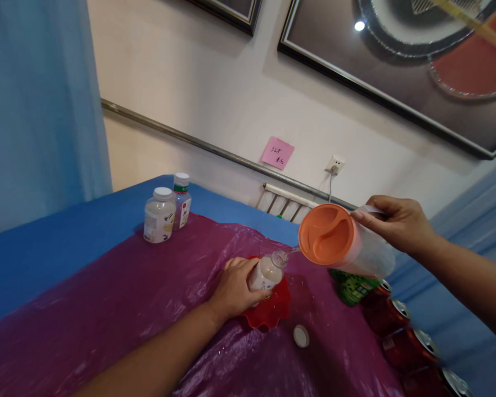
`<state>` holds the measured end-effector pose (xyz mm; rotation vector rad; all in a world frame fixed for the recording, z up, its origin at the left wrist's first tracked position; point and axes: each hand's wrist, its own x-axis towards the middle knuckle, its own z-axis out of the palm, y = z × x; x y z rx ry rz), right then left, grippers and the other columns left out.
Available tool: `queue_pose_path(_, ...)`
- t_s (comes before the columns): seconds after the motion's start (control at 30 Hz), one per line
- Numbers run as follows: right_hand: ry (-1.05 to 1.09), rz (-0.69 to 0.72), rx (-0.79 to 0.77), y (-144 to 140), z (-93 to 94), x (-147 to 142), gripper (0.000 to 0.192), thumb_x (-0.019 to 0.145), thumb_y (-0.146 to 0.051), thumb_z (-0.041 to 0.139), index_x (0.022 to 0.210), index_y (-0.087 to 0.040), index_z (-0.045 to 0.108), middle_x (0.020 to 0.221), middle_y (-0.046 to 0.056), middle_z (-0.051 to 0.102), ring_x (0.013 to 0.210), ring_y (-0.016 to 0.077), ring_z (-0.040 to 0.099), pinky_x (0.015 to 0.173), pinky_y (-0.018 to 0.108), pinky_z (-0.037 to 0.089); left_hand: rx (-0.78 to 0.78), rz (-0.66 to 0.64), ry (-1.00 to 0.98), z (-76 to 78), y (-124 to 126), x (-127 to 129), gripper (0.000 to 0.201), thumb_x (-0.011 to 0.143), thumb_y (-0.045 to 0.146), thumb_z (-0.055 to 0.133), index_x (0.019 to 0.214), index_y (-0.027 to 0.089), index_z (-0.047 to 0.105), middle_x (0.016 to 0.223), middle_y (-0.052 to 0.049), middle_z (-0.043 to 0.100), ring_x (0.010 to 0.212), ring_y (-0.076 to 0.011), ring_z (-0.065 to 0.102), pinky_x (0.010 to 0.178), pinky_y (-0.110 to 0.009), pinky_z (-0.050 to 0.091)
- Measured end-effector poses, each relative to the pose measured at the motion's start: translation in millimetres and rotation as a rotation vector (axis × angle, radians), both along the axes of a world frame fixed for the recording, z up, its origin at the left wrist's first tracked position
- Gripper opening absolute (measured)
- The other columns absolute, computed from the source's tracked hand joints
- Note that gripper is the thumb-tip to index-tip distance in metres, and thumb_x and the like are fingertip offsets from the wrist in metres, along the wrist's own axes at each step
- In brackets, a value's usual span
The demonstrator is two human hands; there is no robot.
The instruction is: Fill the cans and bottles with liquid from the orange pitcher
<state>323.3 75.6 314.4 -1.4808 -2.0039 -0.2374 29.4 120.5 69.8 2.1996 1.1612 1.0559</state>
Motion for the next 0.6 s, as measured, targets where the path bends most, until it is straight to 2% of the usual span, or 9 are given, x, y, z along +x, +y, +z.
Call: queue_pose_path(0.6, -0.023, 0.005, 0.011, -1.2, 2.6, -4.4, 0.066, 0.082, -0.083, 0.060, 0.056, -0.023, 0.049, 0.052, -0.003, 0.035, 0.051, 0.0115, 0.033, 0.045, 0.026, 0.025, -0.025, -0.015, 0.009, 0.3, -0.4, 0.2, 0.064, 0.071, 0.048, 0.086, 0.127, 0.026, 0.066, 0.120, -0.007, 0.073, 0.112, -0.0317, 0.062, 0.102, -0.046, 0.043)
